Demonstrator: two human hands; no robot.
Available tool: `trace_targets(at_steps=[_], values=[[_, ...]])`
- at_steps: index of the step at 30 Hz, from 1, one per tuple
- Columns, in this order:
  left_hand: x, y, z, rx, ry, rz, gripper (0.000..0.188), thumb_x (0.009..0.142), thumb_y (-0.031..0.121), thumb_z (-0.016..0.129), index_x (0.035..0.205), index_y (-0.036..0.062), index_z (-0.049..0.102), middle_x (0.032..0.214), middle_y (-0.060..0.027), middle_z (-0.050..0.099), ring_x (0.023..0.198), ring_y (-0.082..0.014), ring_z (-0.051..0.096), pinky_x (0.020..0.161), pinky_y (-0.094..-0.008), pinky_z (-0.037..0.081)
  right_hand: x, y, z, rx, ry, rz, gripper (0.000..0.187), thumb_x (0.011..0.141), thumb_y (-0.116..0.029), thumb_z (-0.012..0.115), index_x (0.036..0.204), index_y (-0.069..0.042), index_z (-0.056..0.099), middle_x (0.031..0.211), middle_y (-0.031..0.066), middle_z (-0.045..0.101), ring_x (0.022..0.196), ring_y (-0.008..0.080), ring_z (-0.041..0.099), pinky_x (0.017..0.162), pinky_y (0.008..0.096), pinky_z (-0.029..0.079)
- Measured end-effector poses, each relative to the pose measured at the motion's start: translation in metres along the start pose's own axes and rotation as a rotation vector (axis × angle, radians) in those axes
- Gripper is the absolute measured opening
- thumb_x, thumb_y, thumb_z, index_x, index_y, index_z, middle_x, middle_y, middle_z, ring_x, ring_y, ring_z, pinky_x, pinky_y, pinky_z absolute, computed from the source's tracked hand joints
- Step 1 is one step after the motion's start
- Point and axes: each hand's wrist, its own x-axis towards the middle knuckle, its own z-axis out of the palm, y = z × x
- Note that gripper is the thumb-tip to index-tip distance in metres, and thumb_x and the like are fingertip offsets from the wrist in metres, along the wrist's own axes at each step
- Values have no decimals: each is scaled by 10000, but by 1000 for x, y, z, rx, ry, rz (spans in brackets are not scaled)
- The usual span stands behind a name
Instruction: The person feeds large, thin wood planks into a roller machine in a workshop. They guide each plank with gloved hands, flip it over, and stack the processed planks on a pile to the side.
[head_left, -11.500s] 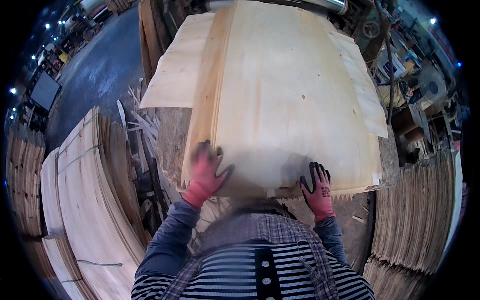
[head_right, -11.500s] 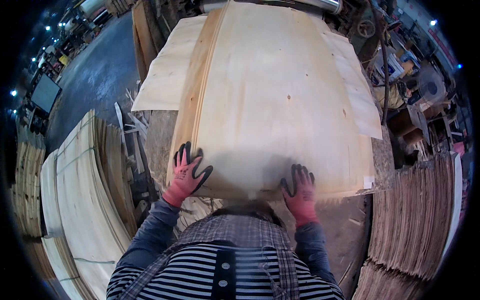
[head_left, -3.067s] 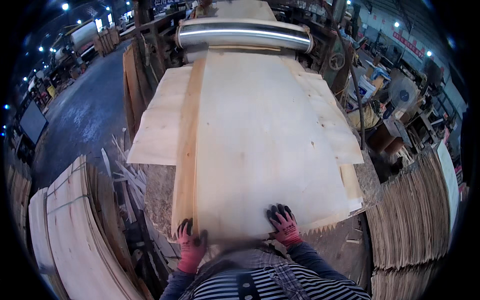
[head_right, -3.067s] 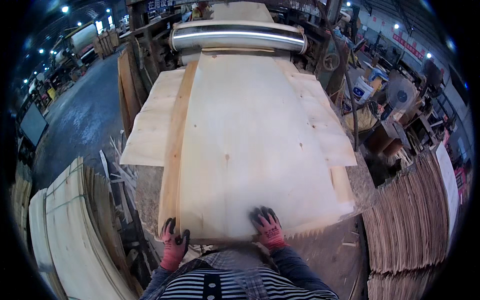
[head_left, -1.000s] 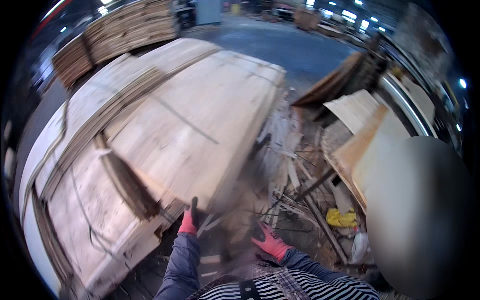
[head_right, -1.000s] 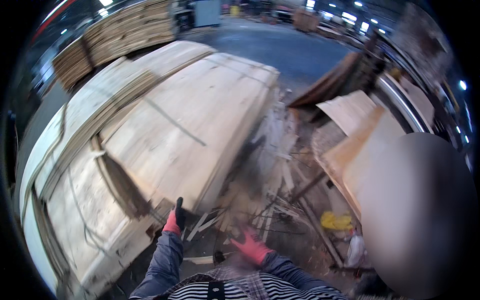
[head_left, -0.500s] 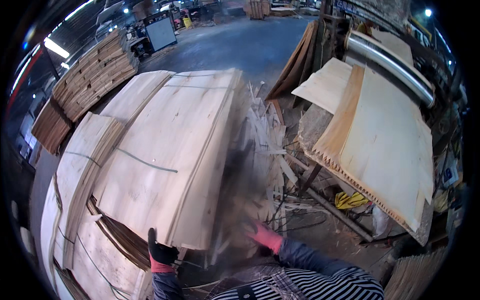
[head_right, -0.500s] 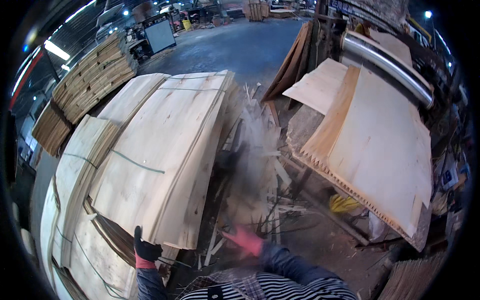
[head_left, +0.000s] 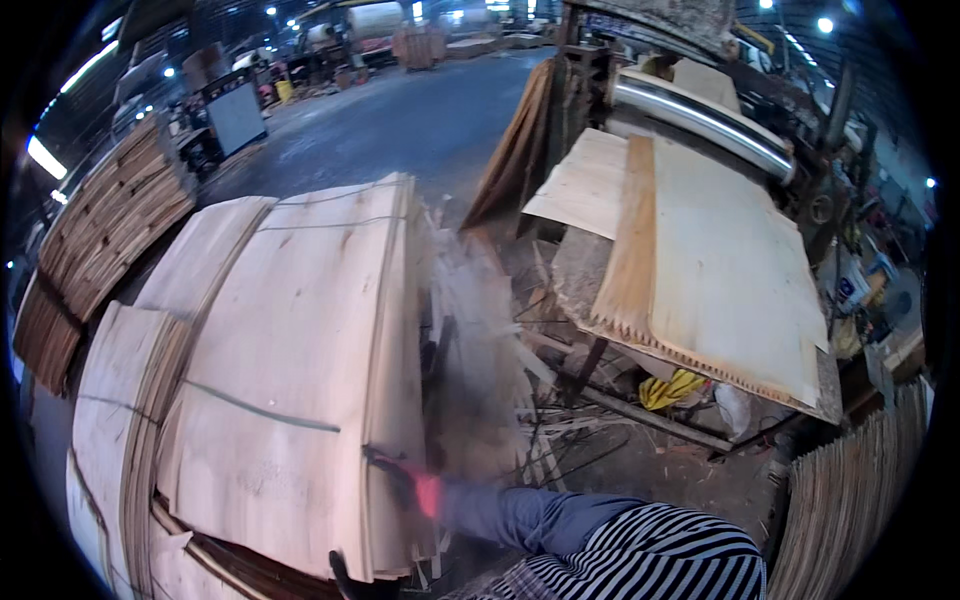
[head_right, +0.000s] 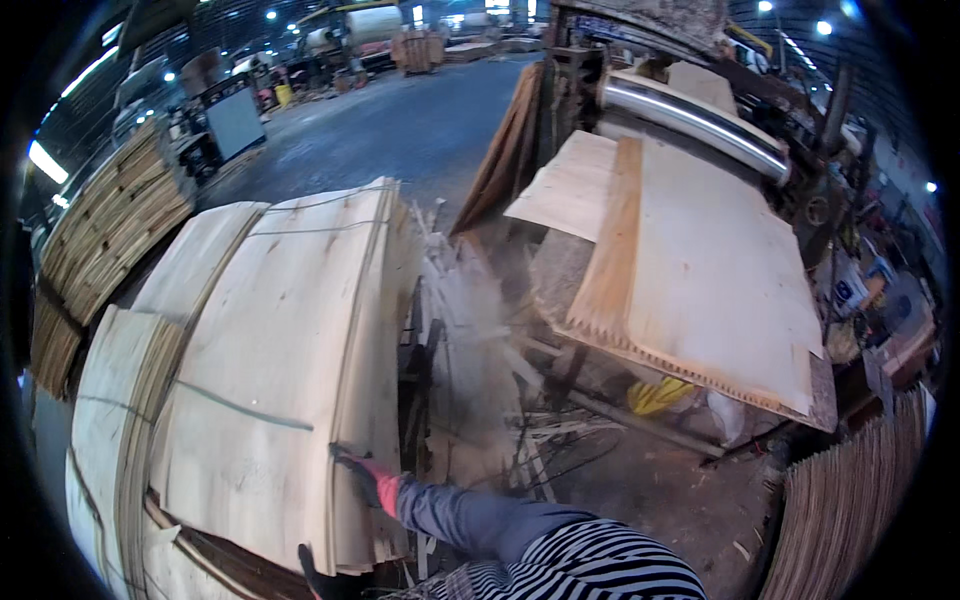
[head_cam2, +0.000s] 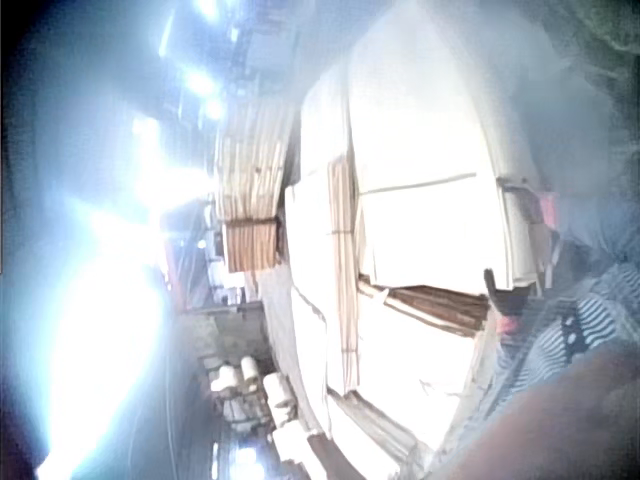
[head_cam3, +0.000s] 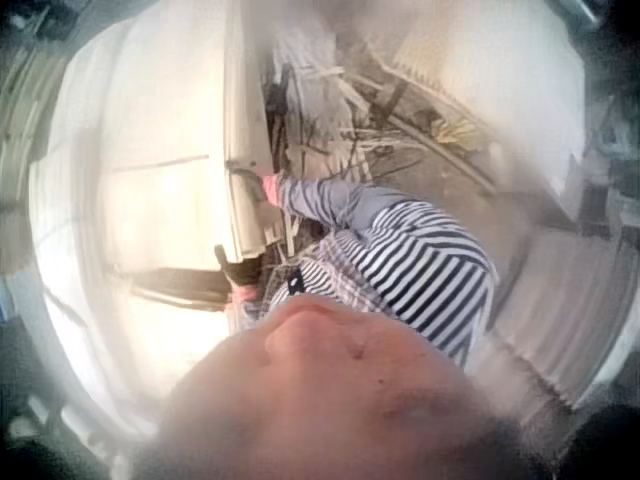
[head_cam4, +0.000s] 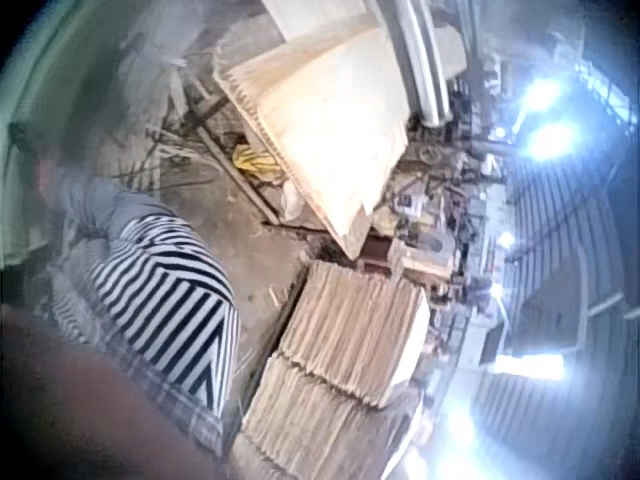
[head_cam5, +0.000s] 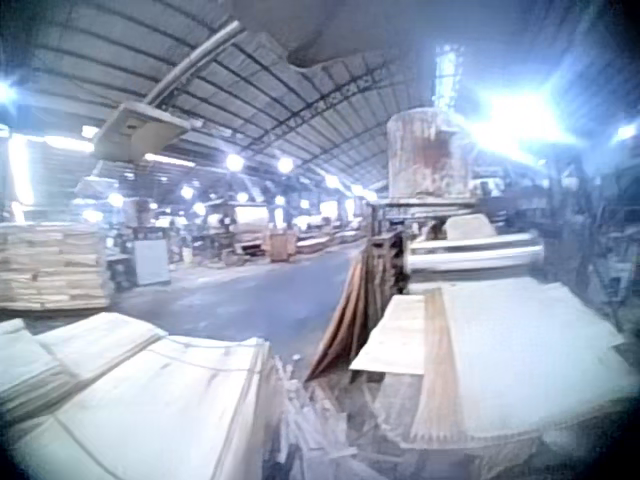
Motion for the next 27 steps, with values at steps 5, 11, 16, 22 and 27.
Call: trace_targets(at_steps=[5, 11, 16, 22, 27], values=[[-14, -5, 38, 285, 126, 39, 733, 788, 528, 499, 1304, 45, 306, 1296, -131, 370, 1135, -276, 382, 955, -421, 333, -14, -7, -10, -359, 280, -74, 375, 745, -299, 673, 1026, -59, 611, 935, 5, 606, 825, 71, 525, 690, 234, 424], [-47, -60, 100, 121, -194, -670, 922, 689, 645, 551, 1285, -16, 311, 1216, -166, 456, 1050, -313, 448, 935, -424, 362, -90, -78, -5, -372, 161, -104, 342, 740, -282, 655, 983, -44, 620, 903, 44, 618, 806, 124, 577, 693, 291, 463], [-64, -113, 86, 1157, -217, -269, 671, 776, 412, 554, 1269, 5, 355, 1239, -121, 454, 1052, -270, 474, 945, -374, 344, -283, -207, -27, -1415, -119, -620, 429, 747, -156, 602, 1137, -10, 498, 1210, 129, 480, 1141, 227, 438, 991, 349, 311], [-31, 24, 26, 1473, 378, 580, 527, 850, 380, 495, 1169, -38, 462, 1138, -196, 513, 994, -293, 509, 876, -378, 399, -370, -283, -34, -1517, 592, -246, 276, 824, -129, 526, 1034, 36, 592, 953, 87, 619, 882, 147, 559, 821, 255, 415], [-34, 74, -114, 1615, 638, -75, 465, 877, 384, 454, 1089, -21, 537, 948, -183, 602, 896, -321, 568, 836, -359, 424, -364, -290, -56, -1316, 659, -92, 317, 760, -120, 585, 1028, 50, 583, 965, 104, 613, 891, 165, 564, 823, 268, 421]])
